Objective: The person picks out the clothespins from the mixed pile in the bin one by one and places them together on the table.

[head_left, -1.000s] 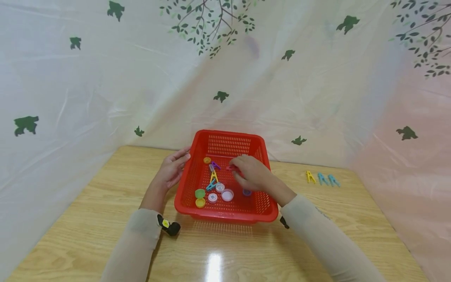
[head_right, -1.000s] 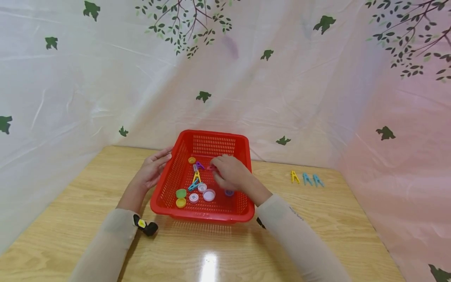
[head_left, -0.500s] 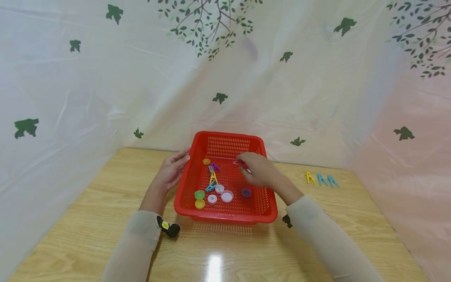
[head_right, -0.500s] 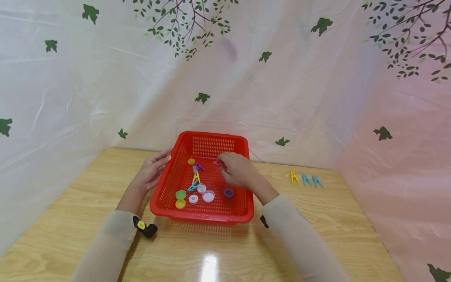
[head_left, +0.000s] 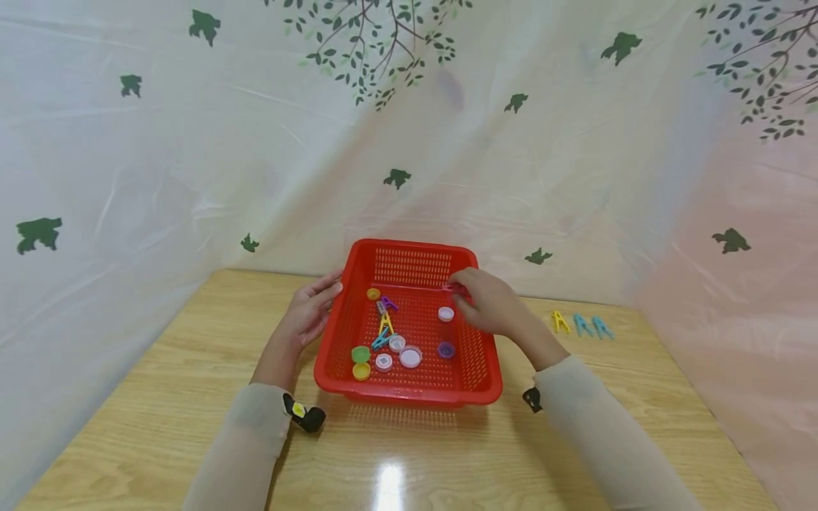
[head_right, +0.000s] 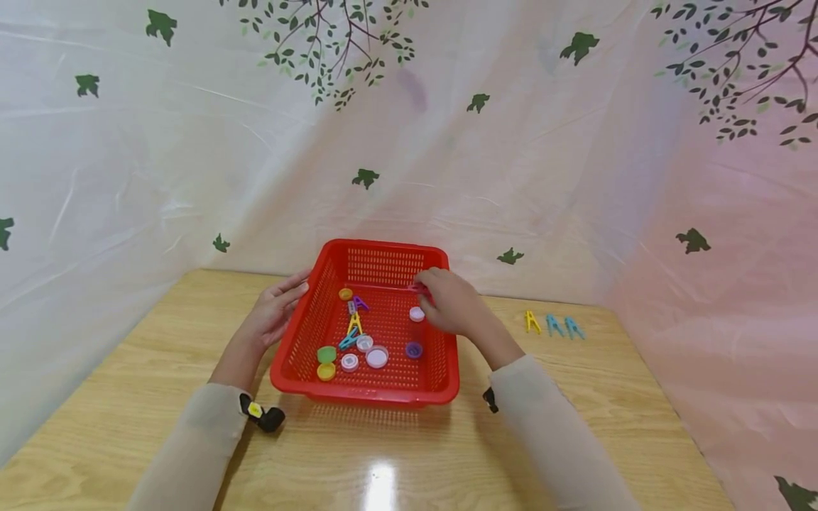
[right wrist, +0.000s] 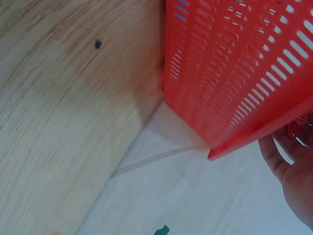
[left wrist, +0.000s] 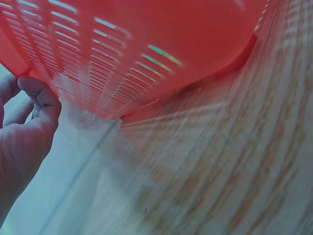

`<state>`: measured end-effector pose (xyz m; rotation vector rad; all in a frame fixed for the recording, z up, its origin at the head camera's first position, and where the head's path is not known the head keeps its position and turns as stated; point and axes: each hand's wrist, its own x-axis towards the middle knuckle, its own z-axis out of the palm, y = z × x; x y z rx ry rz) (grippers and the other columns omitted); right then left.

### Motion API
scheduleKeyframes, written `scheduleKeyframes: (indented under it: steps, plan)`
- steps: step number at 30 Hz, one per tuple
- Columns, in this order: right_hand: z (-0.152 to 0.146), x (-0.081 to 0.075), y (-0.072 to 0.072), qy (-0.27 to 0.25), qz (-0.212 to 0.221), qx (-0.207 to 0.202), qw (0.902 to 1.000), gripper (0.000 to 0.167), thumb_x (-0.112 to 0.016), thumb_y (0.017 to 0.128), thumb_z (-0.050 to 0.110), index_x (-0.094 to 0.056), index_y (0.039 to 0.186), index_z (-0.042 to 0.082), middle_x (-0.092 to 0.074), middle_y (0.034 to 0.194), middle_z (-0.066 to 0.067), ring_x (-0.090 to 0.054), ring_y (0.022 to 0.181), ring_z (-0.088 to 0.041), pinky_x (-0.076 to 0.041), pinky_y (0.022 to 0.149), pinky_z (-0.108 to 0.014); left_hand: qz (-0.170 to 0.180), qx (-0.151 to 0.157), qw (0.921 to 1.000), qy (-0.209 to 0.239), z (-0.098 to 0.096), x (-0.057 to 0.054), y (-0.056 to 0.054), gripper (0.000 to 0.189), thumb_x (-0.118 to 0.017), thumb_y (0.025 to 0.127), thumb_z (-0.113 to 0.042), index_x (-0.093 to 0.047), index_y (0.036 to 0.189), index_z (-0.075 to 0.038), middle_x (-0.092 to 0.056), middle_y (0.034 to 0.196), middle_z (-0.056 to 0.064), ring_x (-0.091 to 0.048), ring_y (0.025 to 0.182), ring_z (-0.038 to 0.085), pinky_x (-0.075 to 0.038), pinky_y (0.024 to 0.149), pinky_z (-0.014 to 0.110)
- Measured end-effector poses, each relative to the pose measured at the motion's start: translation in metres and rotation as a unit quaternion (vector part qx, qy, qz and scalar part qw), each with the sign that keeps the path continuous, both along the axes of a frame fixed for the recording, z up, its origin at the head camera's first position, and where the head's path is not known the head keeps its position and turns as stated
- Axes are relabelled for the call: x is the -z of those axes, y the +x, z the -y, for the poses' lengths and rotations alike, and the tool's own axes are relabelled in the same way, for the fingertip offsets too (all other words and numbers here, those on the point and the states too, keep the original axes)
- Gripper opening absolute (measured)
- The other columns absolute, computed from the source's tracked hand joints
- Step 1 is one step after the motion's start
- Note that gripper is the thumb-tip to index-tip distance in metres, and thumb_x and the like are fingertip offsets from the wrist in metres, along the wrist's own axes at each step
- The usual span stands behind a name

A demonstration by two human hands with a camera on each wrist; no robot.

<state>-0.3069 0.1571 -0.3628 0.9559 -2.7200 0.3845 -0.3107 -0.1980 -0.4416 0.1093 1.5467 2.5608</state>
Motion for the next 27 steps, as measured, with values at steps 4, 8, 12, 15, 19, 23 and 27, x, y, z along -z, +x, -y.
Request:
scheduleKeyframes:
  steps: [4,8,12,15,19,23,27]
  plan:
    - [-0.008,0.001,-0.001,-0.009,-0.005,0.006,0.9999,0.025,-0.069,0.095,0.014,-0.066,0.118,0.006,-0.068,0.11,-0.007,-0.062,0.098,-0.023,-0.058,0.089,-0.043,0.006,-0.003,1.0,0.003,0.0,0.0,0.0,0.054,-0.064,0.102,-0.016,-0.048,0.153,-0.01,-0.062,0.136,0.008,-0.069,0.106,0.018,-0.059,0.091,0.036]
    - [-0.017,0.002,-0.002,-0.019,-0.016,0.014,0.9996,0.025,-0.068,0.094,0.014,-0.067,0.118,0.005,-0.066,0.108,-0.008,-0.06,0.097,-0.024,-0.058,0.087,-0.043,0.009,-0.003,0.9999,0.01,0.0,0.0,0.001,0.053,-0.064,0.102,-0.015,-0.049,0.152,-0.011,-0.062,0.136,0.008,-0.07,0.105,0.018,-0.059,0.091,0.036]
    - [-0.028,0.004,-0.003,-0.031,-0.035,0.013,0.9988,0.024,-0.069,0.094,0.014,-0.069,0.116,0.004,-0.064,0.106,-0.008,-0.058,0.098,-0.025,-0.059,0.086,-0.044,0.011,-0.006,0.9998,0.012,0.0,-0.001,0.002,0.053,-0.064,0.102,-0.015,-0.05,0.152,-0.011,-0.062,0.135,0.008,-0.07,0.105,0.018,-0.059,0.091,0.036]
    - [-0.036,0.006,-0.004,-0.041,-0.047,0.016,0.998,0.022,-0.069,0.094,0.014,-0.071,0.114,0.004,-0.063,0.105,-0.009,-0.056,0.1,-0.026,-0.058,0.085,-0.044,0.012,-0.005,0.9999,0.011,0.0,-0.002,0.002,0.053,-0.064,0.102,-0.016,-0.049,0.152,-0.011,-0.061,0.137,0.008,-0.069,0.107,0.018,-0.059,0.092,0.036]
    - [-0.046,0.007,-0.004,-0.052,-0.057,0.026,0.9967,0.02,-0.071,0.093,0.014,-0.073,0.11,0.004,-0.064,0.102,-0.009,-0.054,0.096,-0.027,-0.055,0.08,-0.042,0.013,-0.006,0.9998,0.011,0.0,-0.002,0.002,0.052,-0.064,0.102,-0.015,-0.05,0.152,-0.011,-0.06,0.138,0.009,-0.069,0.108,0.019,-0.058,0.092,0.036]
    - [-0.056,0.008,-0.004,-0.056,-0.081,0.028,0.9947,0.018,-0.076,0.089,0.013,-0.075,0.104,0.003,-0.067,0.096,-0.01,-0.053,0.09,-0.028,-0.048,0.077,-0.042,0.015,-0.005,0.9997,0.017,0.0,-0.001,0.001,0.052,-0.063,0.102,-0.014,-0.05,0.152,-0.011,-0.062,0.136,0.008,-0.07,0.106,0.018,-0.059,0.091,0.036]
    - [-0.066,0.01,-0.006,-0.062,-0.099,0.029,0.9927,0.018,-0.078,0.087,0.011,-0.075,0.102,0.001,-0.068,0.094,-0.012,-0.055,0.09,-0.03,-0.046,0.08,-0.046,0.015,-0.003,0.9996,0.024,0.0,-0.001,0.001,0.054,-0.063,0.102,-0.013,-0.047,0.153,-0.009,-0.064,0.131,0.006,-0.07,0.103,0.017,-0.06,0.09,0.035]
